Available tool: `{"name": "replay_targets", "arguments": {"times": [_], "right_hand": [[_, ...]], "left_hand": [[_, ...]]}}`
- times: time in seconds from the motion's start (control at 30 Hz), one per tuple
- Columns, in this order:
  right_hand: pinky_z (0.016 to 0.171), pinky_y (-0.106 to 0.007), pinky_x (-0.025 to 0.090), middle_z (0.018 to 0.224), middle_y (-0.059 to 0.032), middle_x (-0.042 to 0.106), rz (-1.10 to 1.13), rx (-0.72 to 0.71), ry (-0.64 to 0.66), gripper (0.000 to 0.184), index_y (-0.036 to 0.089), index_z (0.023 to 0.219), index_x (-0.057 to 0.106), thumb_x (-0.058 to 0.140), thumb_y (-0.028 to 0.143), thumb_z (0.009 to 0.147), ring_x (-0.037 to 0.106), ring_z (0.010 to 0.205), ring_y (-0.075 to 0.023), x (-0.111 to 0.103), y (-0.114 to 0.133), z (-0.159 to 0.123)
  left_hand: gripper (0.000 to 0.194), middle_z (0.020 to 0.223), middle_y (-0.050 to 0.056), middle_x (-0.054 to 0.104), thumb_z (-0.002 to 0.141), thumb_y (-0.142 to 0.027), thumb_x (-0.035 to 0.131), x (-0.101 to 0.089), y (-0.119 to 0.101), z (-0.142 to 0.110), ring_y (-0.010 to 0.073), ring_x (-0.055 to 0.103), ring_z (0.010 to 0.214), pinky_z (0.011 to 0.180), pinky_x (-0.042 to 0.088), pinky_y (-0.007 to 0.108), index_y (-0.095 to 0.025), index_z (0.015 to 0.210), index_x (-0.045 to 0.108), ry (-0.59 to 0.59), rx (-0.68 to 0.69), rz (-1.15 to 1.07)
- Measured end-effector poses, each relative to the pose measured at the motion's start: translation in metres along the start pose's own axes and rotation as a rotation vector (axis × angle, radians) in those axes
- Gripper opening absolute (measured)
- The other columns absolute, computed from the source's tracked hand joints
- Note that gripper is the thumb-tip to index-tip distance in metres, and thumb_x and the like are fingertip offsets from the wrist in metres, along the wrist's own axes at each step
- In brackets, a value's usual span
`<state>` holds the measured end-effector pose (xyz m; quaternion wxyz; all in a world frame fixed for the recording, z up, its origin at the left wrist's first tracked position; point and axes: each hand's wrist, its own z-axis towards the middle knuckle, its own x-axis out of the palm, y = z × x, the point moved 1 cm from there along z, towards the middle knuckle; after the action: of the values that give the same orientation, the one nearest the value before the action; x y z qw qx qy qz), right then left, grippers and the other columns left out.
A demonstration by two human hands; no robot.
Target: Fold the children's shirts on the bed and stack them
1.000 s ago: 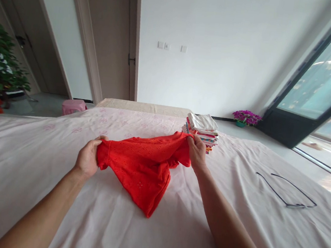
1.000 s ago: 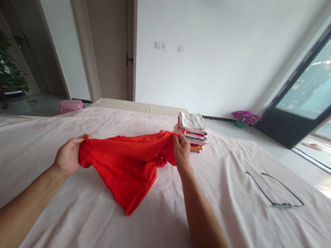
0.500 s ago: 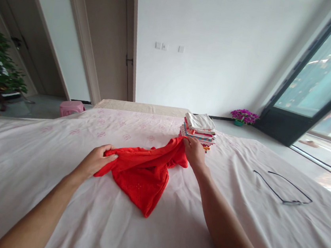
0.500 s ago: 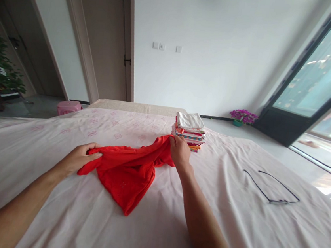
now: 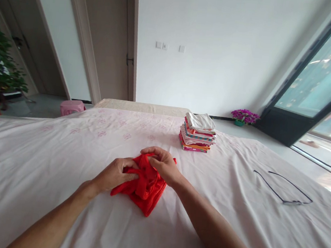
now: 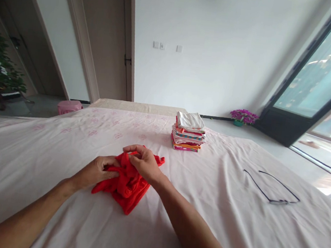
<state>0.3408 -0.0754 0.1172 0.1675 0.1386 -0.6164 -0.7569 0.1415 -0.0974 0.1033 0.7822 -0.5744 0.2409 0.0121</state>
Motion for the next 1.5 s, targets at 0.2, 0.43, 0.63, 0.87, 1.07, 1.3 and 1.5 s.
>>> {"name": "replay_targets", "arguments": {"times": [0.2,0.43,0.63,0.87,1.07,1.3,1.5], "right_hand": [[0.036,-0.019,0.030,0.052,0.0042,0.054,-0.189,0.122,-0.082,0.026,0.019,0.076,0.064,0.059,0.042,0.085,0.049,0.039,-0.0094,-0.014,-0.009,0.006],[0.043,-0.027,0.049,0.084,-0.0050,0.066,-0.018,0.361,0.085,0.045,0.021,0.085,0.061,0.062,0.067,0.079,0.065,0.063,-0.0188,0.008,-0.011,-0.002],[0.056,-0.024,0.048,0.082,-0.0006,0.066,-0.039,0.212,-0.103,0.021,0.022,0.092,0.063,0.070,0.031,0.075,0.063,0.071,-0.0162,0.017,-0.034,0.000],[0.057,-0.024,0.047,0.073,0.0014,0.064,-0.114,-0.032,-0.319,0.029,0.020,0.084,0.061,0.046,0.018,0.060,0.060,0.064,-0.0161,-0.038,-0.032,0.020],[0.074,-0.027,0.043,0.087,-0.0009,0.068,-0.705,-0.218,-0.621,0.034,0.022,0.090,0.063,0.041,0.014,0.065,0.060,0.082,-0.0187,-0.101,-0.005,0.024],[0.068,-0.025,0.035,0.094,-0.0013,0.071,-1.183,0.068,-0.358,0.029,0.024,0.096,0.067,0.052,0.017,0.073,0.062,0.085,-0.0190,-0.089,-0.013,0.017],[0.062,-0.025,0.032,0.088,-0.0034,0.071,-1.267,0.139,-0.343,0.021,0.023,0.089,0.067,0.052,0.038,0.086,0.061,0.078,-0.0186,-0.102,-0.014,0.019]], "left_hand": [[0.041,0.092,0.007,0.074,0.074,-0.048,0.072,0.002,0.026,0.004,0.0235,0.069,0.087,0.079,0.054,0.032,-0.016,0.100,0.071,-0.382,-0.170,-0.258],[0.050,0.110,0.009,0.071,0.090,-0.057,0.049,0.025,0.007,-0.003,0.0240,0.066,0.106,0.091,0.052,0.035,-0.019,0.120,0.062,-0.293,-0.108,-0.550],[0.061,0.117,0.011,0.070,0.079,-0.040,0.070,0.034,0.015,0.001,0.0248,0.067,0.104,0.089,0.054,0.036,-0.021,0.134,0.052,-0.311,-0.209,-0.765],[0.042,0.105,0.001,0.072,0.069,-0.027,0.071,-0.044,0.038,0.011,0.0179,0.065,0.101,0.089,0.050,0.027,-0.020,0.109,0.068,-0.636,-0.070,-0.772],[0.051,0.082,-0.005,0.067,0.057,-0.013,0.068,-0.104,0.049,0.001,0.0114,0.062,0.073,0.070,0.049,0.021,-0.021,0.107,0.064,-0.720,-0.048,-0.679],[0.051,0.083,0.003,0.073,0.062,-0.023,0.067,-0.080,0.057,-0.006,0.0191,0.068,0.075,0.069,0.052,0.028,-0.016,0.113,0.065,-0.300,-0.438,-0.475],[0.041,0.081,0.007,0.076,0.056,-0.042,0.080,-0.073,0.073,-0.007,0.0263,0.070,0.076,0.066,0.052,0.032,-0.015,0.085,0.071,-0.175,-0.586,-0.196]]}}
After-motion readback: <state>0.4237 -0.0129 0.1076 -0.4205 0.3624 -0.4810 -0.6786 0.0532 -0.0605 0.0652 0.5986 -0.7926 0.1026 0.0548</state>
